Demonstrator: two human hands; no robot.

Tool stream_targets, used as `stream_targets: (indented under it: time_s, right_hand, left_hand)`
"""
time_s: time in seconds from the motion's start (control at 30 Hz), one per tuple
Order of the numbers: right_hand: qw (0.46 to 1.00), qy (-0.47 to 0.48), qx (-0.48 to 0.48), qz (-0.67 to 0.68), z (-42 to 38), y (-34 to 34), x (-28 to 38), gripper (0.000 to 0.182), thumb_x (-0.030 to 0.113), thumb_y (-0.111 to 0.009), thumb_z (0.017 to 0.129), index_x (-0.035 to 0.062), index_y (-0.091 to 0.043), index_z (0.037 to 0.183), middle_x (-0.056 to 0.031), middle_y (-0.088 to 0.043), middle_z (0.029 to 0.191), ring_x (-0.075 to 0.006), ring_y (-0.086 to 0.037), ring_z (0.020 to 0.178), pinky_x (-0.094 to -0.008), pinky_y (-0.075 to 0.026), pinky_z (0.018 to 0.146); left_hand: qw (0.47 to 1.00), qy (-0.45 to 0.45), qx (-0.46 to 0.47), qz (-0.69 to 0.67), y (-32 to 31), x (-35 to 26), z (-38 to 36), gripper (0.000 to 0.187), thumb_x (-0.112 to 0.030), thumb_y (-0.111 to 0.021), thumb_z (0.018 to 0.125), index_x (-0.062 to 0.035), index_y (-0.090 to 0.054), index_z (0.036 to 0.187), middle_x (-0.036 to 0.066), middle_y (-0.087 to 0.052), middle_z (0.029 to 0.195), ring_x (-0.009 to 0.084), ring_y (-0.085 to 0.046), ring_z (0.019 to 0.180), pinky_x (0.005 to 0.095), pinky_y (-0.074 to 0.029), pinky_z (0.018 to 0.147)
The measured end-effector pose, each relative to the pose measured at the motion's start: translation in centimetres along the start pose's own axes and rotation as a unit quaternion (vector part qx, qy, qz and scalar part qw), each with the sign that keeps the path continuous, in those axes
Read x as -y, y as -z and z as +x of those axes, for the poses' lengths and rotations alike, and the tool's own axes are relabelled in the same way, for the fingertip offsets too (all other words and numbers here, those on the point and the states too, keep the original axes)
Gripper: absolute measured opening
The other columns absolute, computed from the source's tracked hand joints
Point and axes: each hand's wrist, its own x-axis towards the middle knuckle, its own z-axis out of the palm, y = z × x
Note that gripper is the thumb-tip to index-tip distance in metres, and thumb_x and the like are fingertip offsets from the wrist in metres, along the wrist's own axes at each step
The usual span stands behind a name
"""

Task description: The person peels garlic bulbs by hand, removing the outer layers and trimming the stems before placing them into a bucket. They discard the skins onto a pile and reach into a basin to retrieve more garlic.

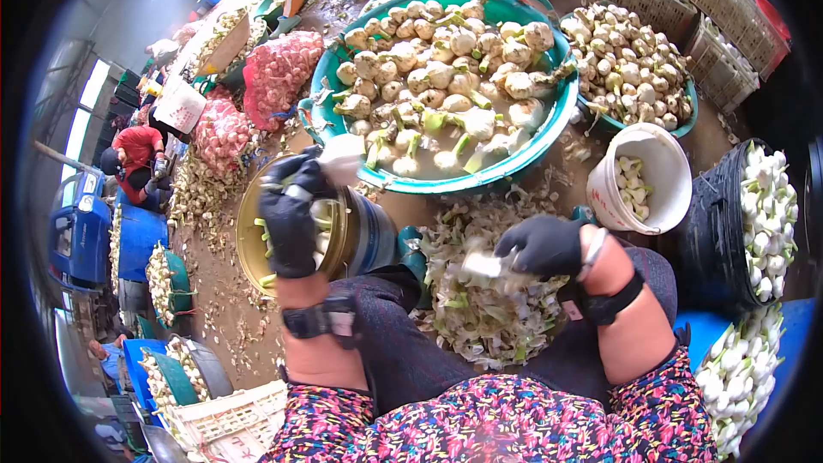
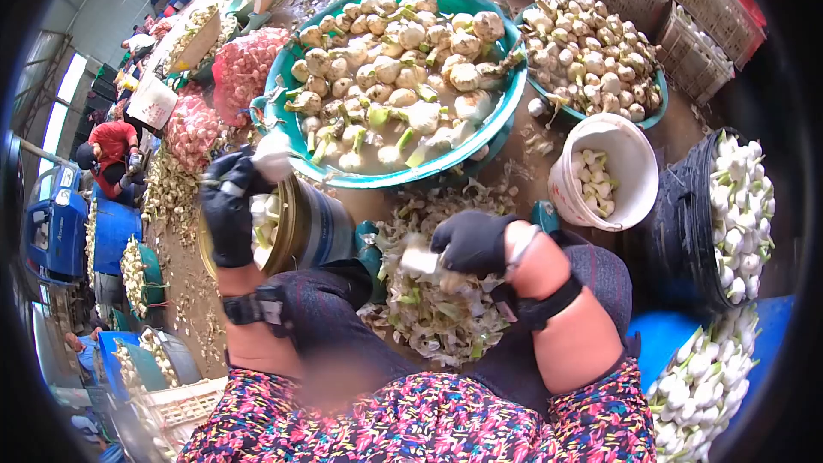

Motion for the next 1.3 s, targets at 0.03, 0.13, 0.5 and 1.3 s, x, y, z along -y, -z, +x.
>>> stream_targets:
  time_s: [0.03, 0.13, 0.5, 1.3]
  right_hand:
    - [0.997, -0.016, -0.015, -0.075, 0.4, -1.2, 0.1, 0.029, 0.019, -0.057, 0.067, 0.0069, -0.067, 0.092, -0.0175, -0.064, 0.089, -0.0348, -0.06, 0.084, -0.0408, -0.047, 0.078]
    - [0.976, -0.076, -0.091, -0.183, 0.9, -0.9, 1.8, 0.017, 0.018, -0.059, 0.066, 0.007, -0.063, 0.077, -0.0191, -0.062, 0.078, -0.0368, -0.06, 0.078, -0.042, -0.048, 0.073]
    - [0.984, -0.033, -0.111, -0.133, 2.2, -0.9, 2.5, 0.03, 0.009, -0.054, 0.066, 0.0119, -0.065, 0.093, -0.0201, -0.062, 0.089, -0.0352, -0.059, 0.086, -0.0414, -0.047, 0.079]
    - [0.765, 0.19, -0.274, 0.55, 4.2, -1.4, 3.5, 0.047, -0.003, -0.063, 0.075, -0.0009, -0.049, 0.12, -0.0087, -0.057, 0.112, -0.0147, -0.056, 0.098, -0.0281, -0.048, 0.085]
  left_hand:
    - [0.995, -0.022, -0.017, 0.095, 2.5, -0.1, 0.4, 0.016, -0.005, -0.06, 0.082, 0.002, -0.06, 0.096, 0.004, -0.061, 0.076, 0.0116, -0.056, 0.066, 0.0252, -0.047, 0.062]
    - [0.918, 0.001, 0.008, 0.397, 6.1, -1.3, 0.9, 0.015, -0.013, -0.064, 0.079, 0.0016, -0.063, 0.075, 0.005, -0.059, 0.068, 0.0101, -0.054, 0.064, 0.0264, -0.042, 0.058]
    - [0.717, -0.016, 0.45, 0.532, -14.2, 7.4, 6.6, 0.045, -0.025, -0.065, 0.072, -0.0013, -0.059, 0.11, 0.02, -0.063, 0.098, 0.0263, -0.062, 0.088, 0.0318, -0.047, 0.081]
    - [0.951, 0.046, 0.305, 0.029, -9.0, 0.2, -3.1, 0.021, -0.014, -0.049, 0.088, 0.0032, -0.06, 0.095, 0.008, -0.063, 0.084, 0.0137, -0.061, 0.075, 0.0263, -0.049, 0.069]
